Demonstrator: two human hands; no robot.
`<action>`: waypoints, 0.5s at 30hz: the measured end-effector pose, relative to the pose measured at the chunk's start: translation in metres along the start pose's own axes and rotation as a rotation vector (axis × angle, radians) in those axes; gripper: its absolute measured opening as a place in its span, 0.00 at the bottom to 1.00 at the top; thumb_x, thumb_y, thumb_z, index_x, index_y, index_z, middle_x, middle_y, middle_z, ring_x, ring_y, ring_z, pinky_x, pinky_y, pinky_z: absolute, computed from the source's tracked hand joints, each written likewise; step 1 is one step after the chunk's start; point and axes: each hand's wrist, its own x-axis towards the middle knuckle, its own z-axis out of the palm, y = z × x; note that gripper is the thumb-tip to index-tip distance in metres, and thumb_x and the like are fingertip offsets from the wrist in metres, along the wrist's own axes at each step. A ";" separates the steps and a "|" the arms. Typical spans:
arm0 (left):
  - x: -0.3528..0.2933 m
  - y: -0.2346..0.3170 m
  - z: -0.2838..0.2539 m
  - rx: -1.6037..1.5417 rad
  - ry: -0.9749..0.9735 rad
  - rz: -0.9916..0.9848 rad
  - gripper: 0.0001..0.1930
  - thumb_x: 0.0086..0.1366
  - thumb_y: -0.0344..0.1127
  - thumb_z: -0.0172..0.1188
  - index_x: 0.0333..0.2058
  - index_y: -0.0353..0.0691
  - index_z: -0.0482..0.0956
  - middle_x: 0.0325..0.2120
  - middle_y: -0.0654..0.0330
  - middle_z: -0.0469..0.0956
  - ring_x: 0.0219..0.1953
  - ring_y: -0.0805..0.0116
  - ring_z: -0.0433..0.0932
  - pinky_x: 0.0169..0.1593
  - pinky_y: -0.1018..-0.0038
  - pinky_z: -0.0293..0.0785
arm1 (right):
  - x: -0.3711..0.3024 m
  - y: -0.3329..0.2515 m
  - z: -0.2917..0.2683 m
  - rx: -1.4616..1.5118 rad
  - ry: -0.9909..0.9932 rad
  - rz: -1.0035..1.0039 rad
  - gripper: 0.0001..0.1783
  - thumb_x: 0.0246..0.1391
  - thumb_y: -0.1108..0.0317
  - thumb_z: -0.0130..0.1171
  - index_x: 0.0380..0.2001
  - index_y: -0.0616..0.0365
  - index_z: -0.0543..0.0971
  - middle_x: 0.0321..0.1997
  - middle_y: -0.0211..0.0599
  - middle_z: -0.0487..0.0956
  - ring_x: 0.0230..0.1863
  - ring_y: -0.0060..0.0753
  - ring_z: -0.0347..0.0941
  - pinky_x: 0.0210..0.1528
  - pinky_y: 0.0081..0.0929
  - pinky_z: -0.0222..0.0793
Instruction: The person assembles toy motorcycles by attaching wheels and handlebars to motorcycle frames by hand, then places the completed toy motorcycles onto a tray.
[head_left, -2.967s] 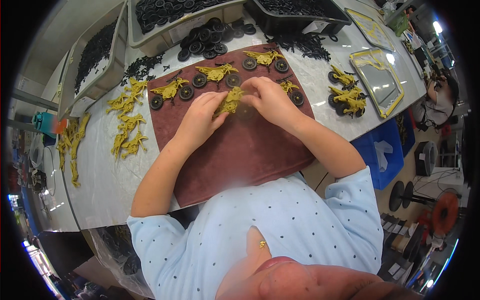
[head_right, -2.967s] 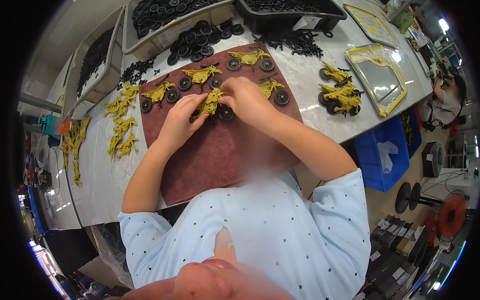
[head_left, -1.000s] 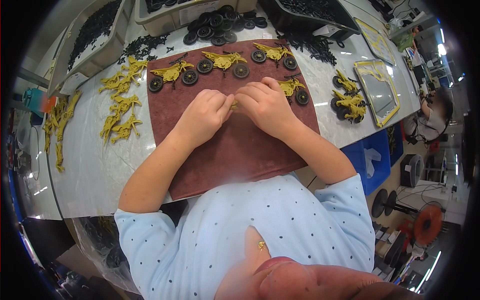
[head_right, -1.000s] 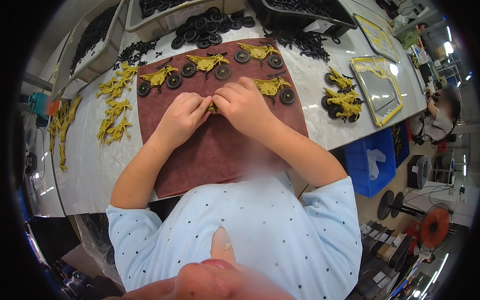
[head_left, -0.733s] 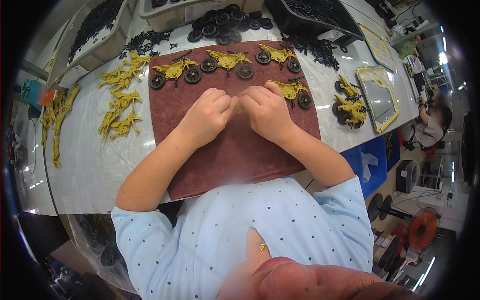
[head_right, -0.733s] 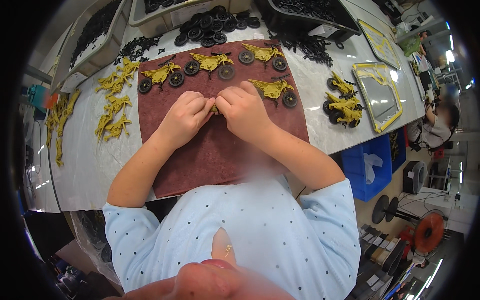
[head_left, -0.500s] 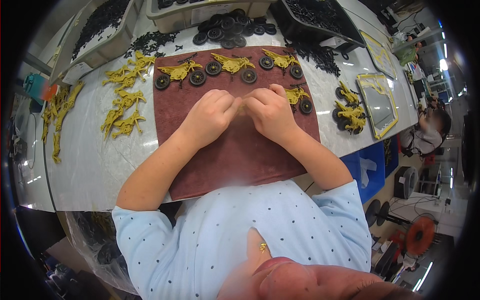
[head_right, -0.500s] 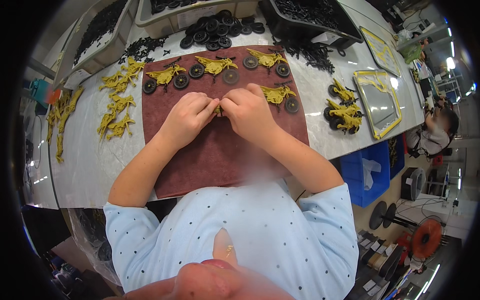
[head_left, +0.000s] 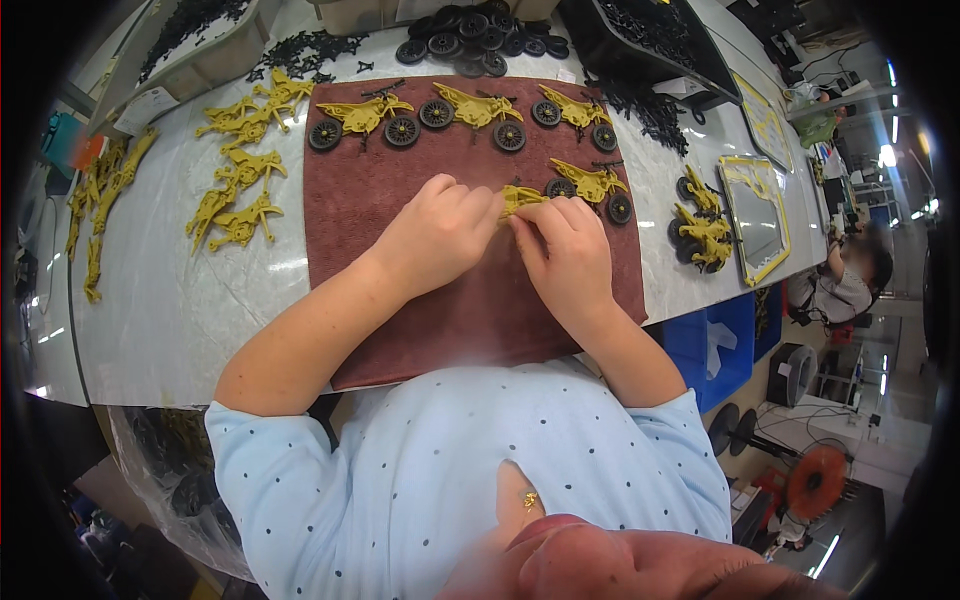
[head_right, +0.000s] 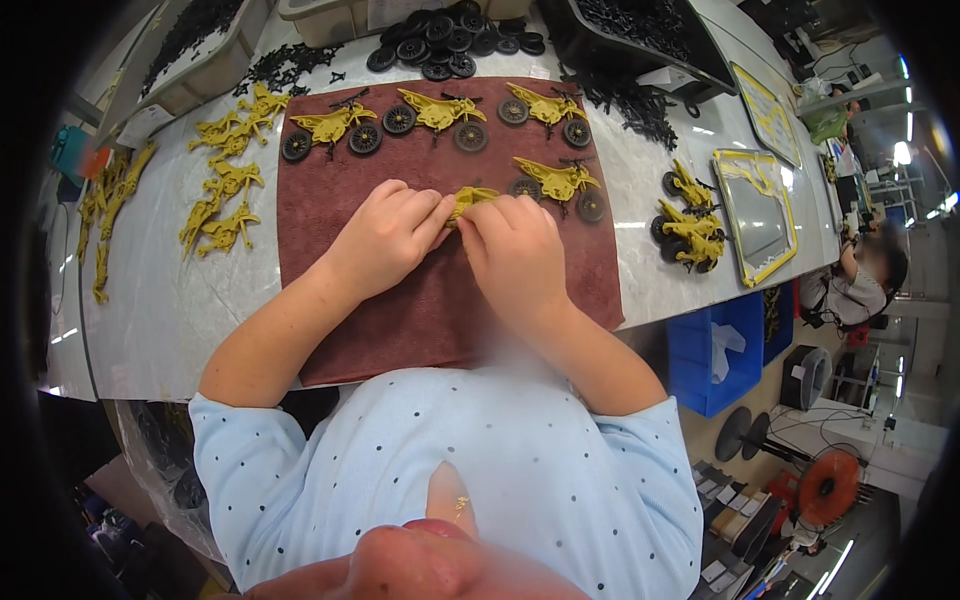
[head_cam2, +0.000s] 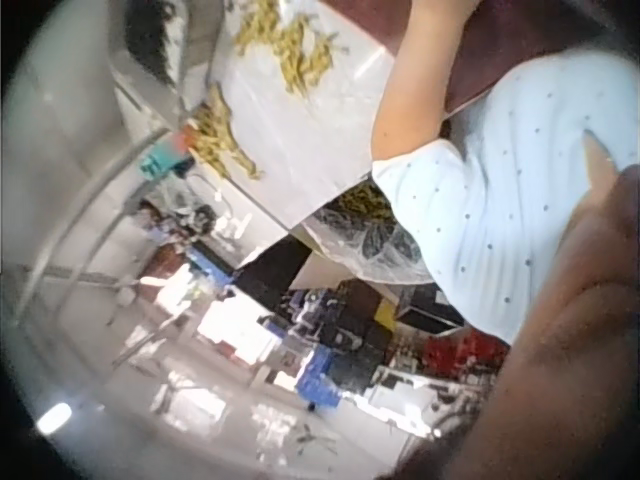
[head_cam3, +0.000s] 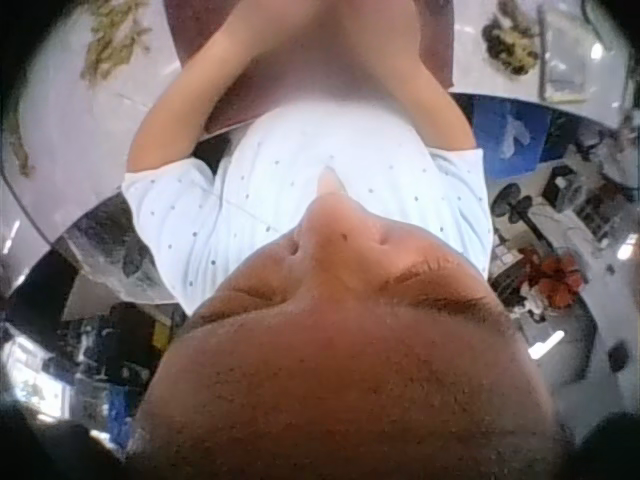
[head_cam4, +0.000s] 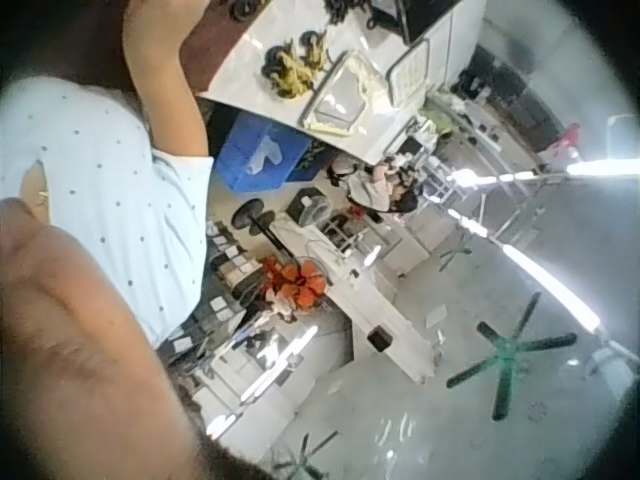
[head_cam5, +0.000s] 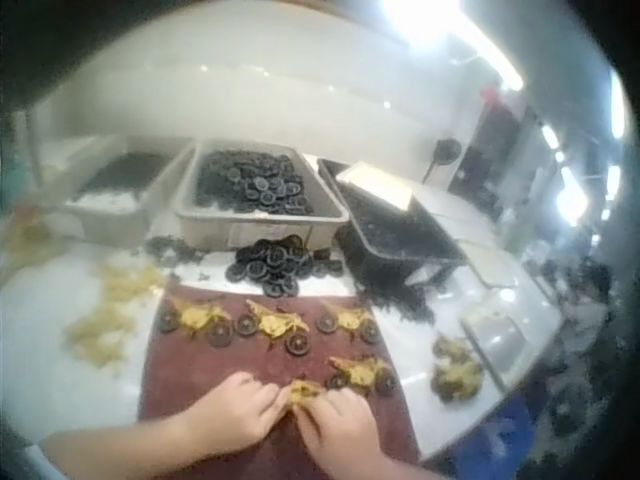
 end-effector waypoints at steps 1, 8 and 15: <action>-0.002 0.000 0.001 -0.006 -0.021 -0.006 0.16 0.52 0.29 0.62 0.40 0.28 0.77 0.28 0.59 0.72 0.31 0.65 0.73 0.40 0.70 0.70 | -0.002 0.000 0.000 -0.013 0.022 -0.006 0.08 0.44 0.67 0.65 0.27 0.53 0.76 0.26 0.30 0.73 0.32 0.36 0.69 0.36 0.33 0.60; -0.001 -0.004 0.003 -0.033 0.000 0.057 0.15 0.51 0.27 0.62 0.39 0.26 0.77 0.24 0.60 0.68 0.29 0.64 0.71 0.41 0.69 0.70 | -0.014 0.004 0.004 -0.048 0.103 -0.044 0.07 0.44 0.68 0.65 0.24 0.51 0.76 0.24 0.27 0.73 0.31 0.33 0.68 0.34 0.31 0.56; -0.002 -0.003 0.002 -0.064 -0.020 -0.005 0.16 0.52 0.28 0.62 0.40 0.29 0.77 0.26 0.59 0.70 0.30 0.64 0.73 0.41 0.68 0.70 | -0.005 -0.004 -0.002 -0.127 0.037 -0.031 0.07 0.44 0.68 0.65 0.25 0.52 0.76 0.25 0.28 0.73 0.31 0.34 0.67 0.35 0.33 0.57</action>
